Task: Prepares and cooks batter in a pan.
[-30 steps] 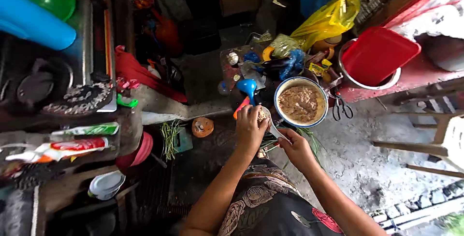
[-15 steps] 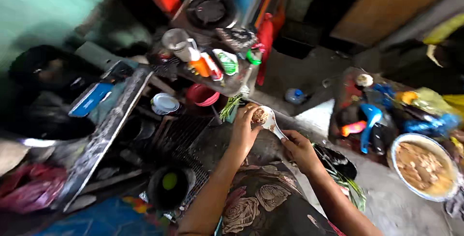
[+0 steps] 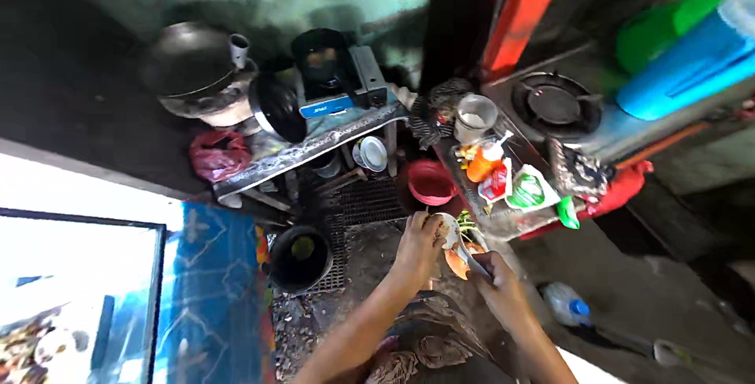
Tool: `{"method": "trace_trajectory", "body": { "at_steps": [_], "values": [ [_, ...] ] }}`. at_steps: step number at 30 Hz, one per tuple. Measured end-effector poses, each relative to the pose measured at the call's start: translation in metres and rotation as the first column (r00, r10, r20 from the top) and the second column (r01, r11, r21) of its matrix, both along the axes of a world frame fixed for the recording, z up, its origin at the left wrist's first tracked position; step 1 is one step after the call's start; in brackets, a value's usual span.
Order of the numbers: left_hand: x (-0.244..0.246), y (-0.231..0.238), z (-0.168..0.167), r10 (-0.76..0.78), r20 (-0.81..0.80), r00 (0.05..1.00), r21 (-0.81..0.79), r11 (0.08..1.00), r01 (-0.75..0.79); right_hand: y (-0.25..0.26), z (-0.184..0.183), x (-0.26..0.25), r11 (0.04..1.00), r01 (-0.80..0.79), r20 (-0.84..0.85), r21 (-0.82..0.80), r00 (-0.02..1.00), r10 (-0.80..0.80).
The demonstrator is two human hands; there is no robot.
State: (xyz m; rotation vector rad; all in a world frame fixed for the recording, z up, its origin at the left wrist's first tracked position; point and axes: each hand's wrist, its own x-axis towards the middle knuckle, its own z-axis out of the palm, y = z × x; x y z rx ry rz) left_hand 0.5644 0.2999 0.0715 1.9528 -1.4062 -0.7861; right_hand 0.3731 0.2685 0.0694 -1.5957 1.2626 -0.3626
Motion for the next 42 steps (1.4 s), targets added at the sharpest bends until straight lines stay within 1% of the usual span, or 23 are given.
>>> {"method": "trace_trajectory", "body": {
  "at_steps": [4, 6, 10, 16, 20, 23, 26, 29, 33, 37, 40, 42],
  "values": [
    [0.019, -0.014, 0.007, 0.154, 0.071, 0.985, -0.032, 0.988, -0.152, -0.044, 0.003, 0.03, 0.989, -0.148, 0.013, 0.021, 0.989, 0.148],
    [0.03, -0.017, 0.006, 0.221, 0.076, 0.972, -0.037, 0.975, -0.219, -0.059, 0.007, 0.044, 0.976, -0.217, 0.013, 0.027, 0.976, 0.217],
    [0.058, -0.022, 0.008, 0.323, 0.11, 0.94, -0.105, 0.944, -0.312, -0.084, 0.009, 0.08, 0.956, -0.288, 0.067, 0.052, 0.956, 0.285],
    [0.116, -0.02, 0.019, 0.376, 0.091, 0.922, -0.074, 0.926, -0.371, -0.101, 0.014, 0.145, 0.943, -0.297, 0.158, 0.154, 0.949, 0.273],
    [0.162, -0.019, 0.02, 0.426, 0.079, 0.901, -0.242, 0.885, -0.397, -0.103, 0.016, 0.19, 0.941, -0.281, 0.2, 0.187, 0.949, 0.243],
    [0.203, -0.011, 0.028, 0.48, 0.006, 0.877, -0.378, 0.813, -0.442, -0.112, 0.018, 0.224, 0.928, -0.311, 0.247, 0.206, 0.934, 0.259],
    [0.241, 0.009, 0.03, 0.571, -0.024, 0.821, -0.437, 0.732, -0.522, -0.122, 0.019, 0.254, 0.925, -0.283, 0.254, 0.255, 0.942, 0.218],
    [0.272, 0.026, 0.022, 0.617, -0.024, 0.787, -0.429, 0.704, -0.566, -0.131, 0.021, 0.281, 0.935, -0.24, 0.259, 0.263, 0.951, 0.171],
    [0.283, 0.038, 0.005, 0.621, -0.056, 0.782, -0.395, 0.705, -0.588, -0.138, 0.024, 0.306, 0.935, -0.262, 0.249, 0.239, 0.947, 0.202],
    [0.286, 0.044, -0.007, 0.62, -0.073, 0.782, -0.38, 0.707, -0.596, -0.15, 0.028, 0.33, 0.941, -0.263, 0.188, 0.213, 0.956, 0.224],
    [0.287, 0.057, -0.018, 0.623, -0.062, 0.78, -0.369, 0.711, -0.598, -0.174, 0.034, 0.35, 0.949, -0.269, 0.13, 0.165, 0.96, 0.25],
    [0.286, 0.072, -0.027, 0.652, -0.062, 0.755, -0.338, 0.698, -0.631, -0.195, 0.038, 0.367, 0.954, -0.274, 0.089, 0.118, 0.96, 0.265]
  ]
}}
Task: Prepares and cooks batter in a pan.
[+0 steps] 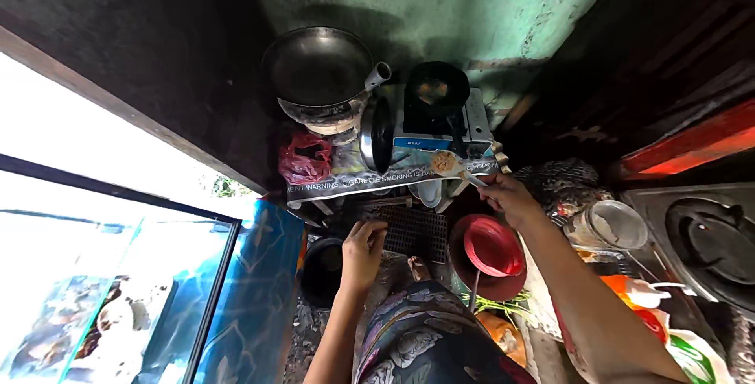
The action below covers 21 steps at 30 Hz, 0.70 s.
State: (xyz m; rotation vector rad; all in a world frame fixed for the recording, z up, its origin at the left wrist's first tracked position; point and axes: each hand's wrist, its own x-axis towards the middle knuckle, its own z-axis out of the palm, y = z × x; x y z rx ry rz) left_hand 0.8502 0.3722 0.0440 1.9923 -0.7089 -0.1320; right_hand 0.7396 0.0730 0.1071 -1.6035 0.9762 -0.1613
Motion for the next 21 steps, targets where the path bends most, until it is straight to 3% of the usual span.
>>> {"method": "trace_trajectory", "body": {
  "at_steps": [4, 7, 10, 16, 21],
  "values": [
    [0.0, 0.024, -0.015, 0.135, 0.005, 0.991, 0.037, 0.99, -0.135, -0.051, 0.005, 0.035, 0.991, -0.03, 0.022, -0.13, 0.999, 0.033],
    [0.006, 0.018, -0.006, 0.201, 0.025, 0.979, 0.046, 0.978, -0.202, -0.07, 0.009, 0.059, 0.983, -0.073, 0.045, -0.169, 0.996, 0.082],
    [0.021, -0.005, 0.016, 0.174, 0.116, 0.978, 0.021, 0.984, -0.177, -0.064, 0.012, 0.071, 0.979, -0.149, 0.046, -0.141, 0.987, 0.156],
    [0.043, -0.067, 0.054, 0.11, 0.134, 0.985, -0.079, 0.992, -0.1, -0.052, 0.021, 0.072, 0.935, -0.354, 0.063, 0.003, 0.934, 0.353],
    [0.04, -0.09, 0.045, 0.092, 0.127, 0.988, -0.124, 0.989, -0.076, -0.082, 0.032, 0.074, 0.937, -0.344, 0.018, -0.064, 0.938, 0.345]
  ]
}}
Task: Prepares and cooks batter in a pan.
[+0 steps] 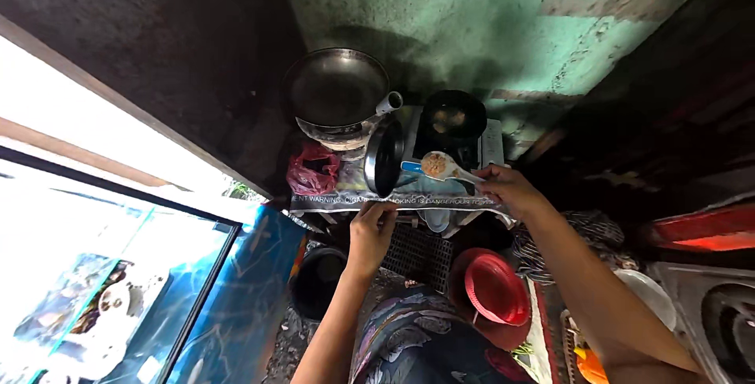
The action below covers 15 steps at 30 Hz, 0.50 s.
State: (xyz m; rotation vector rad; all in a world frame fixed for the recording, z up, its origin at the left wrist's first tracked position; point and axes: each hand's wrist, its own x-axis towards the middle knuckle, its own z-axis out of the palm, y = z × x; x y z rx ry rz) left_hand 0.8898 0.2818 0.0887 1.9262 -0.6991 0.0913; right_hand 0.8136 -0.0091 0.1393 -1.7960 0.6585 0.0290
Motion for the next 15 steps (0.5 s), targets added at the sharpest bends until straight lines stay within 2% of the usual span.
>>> {"method": "trace_trajectory", "body": {
  "at_steps": [4, 8, 15],
  "values": [
    [-0.009, 0.011, -0.025, 0.011, -0.023, 1.0, 0.078, 0.997, -0.01, -0.051, -0.007, 0.026, 0.976, 0.135, 0.005, -0.173, 0.991, -0.137],
    [-0.019, 0.038, -0.047, 0.11, -0.092, 0.99, 0.164, 0.982, -0.094, -0.104, -0.029, 0.069, 0.923, 0.218, -0.05, -0.316, 0.968, -0.246],
    [-0.047, 0.093, -0.083, 0.298, -0.137, 0.945, 0.285, 0.925, -0.25, -0.144, -0.043, 0.135, 0.869, 0.033, -0.315, -0.494, 0.925, -0.215]
  ]
}}
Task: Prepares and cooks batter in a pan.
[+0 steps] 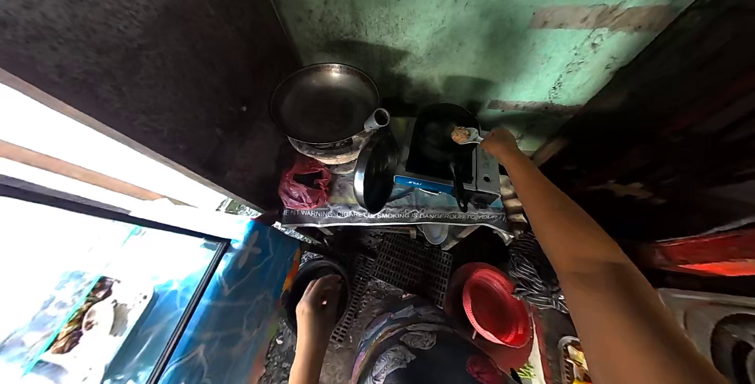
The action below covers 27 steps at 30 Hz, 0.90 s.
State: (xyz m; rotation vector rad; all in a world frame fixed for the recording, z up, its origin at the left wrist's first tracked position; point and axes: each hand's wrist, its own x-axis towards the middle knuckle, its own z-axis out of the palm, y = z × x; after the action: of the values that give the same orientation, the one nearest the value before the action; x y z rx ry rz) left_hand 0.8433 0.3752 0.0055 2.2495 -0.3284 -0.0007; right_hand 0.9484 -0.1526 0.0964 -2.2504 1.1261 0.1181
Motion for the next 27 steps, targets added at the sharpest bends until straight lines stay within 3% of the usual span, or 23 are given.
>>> {"method": "trace_trajectory", "body": {
  "at_steps": [9, 17, 27],
  "values": [
    [-0.018, 0.015, -0.023, 0.077, -0.063, 0.995, 0.048, 0.996, -0.074, -0.007, -0.012, 0.033, 0.973, -0.194, -0.255, -0.124, 0.954, 0.158],
    [-0.009, -0.005, -0.021, -0.005, -0.091, 0.996, 0.049, 0.999, 0.01, 0.045, 0.015, 0.038, 0.917, -0.285, -0.301, -0.28, 0.933, 0.198],
    [-0.016, 0.006, -0.029, -0.002, -0.089, 0.996, 0.079, 0.997, 0.009, 0.043, 0.006, 0.03, 0.823, -0.407, -0.318, -0.398, 0.902, 0.292]
  ]
}}
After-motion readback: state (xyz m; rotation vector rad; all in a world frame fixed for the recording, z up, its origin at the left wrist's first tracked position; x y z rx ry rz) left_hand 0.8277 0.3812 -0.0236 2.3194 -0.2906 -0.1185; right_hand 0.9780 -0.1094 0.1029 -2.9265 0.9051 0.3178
